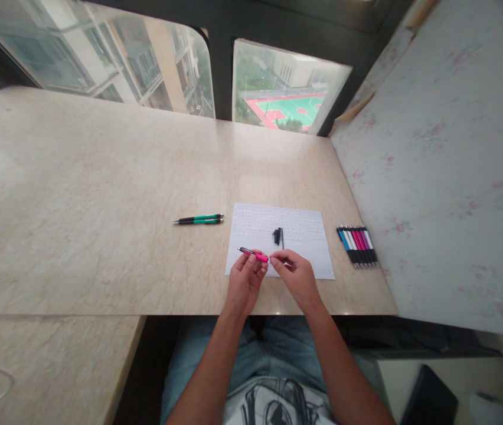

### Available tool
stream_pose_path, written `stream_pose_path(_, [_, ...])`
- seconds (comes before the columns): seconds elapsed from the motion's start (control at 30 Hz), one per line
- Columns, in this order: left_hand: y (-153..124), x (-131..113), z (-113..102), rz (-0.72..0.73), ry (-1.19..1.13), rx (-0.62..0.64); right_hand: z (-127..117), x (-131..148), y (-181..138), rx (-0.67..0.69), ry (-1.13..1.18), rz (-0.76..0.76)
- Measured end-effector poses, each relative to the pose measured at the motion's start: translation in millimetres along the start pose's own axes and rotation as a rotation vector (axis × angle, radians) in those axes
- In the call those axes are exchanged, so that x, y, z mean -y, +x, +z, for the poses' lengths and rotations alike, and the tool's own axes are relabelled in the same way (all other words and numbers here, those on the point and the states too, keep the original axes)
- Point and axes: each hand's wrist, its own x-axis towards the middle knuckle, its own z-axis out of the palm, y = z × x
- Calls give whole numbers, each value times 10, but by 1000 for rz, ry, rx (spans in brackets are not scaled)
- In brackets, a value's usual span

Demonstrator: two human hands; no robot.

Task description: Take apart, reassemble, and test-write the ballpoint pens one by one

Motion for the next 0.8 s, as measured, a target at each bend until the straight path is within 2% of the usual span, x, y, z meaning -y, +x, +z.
stream_pose_path(0.13, [-1,-5,-6,-10,0,-5,-142,-63,94,-169,-387,-87])
stream_pose_path(0.23, [2,-3,-14,-7,0,4,-198,-125,184,-272,-694,-94])
stream_pose_path(0.37, [6,8,-20,-3,15,9,-133,-148,244,-248,-914,-48])
stream_pose_path(0.5, [6,18,-23,1,34,9,-70,-104,247,-220,-1051,45])
stream_pose_path(0.63, [11,22,-28,3,38,16,-125,-73,270,-226,-1120,98])
stream_pose_path(0.73, [13,24,-32,1,35,22,-225,-88,282,-235,-1094,93])
stream_pose_path(0.8, [11,28,-37,1,28,25,-304,-109,257,-240,-993,68])
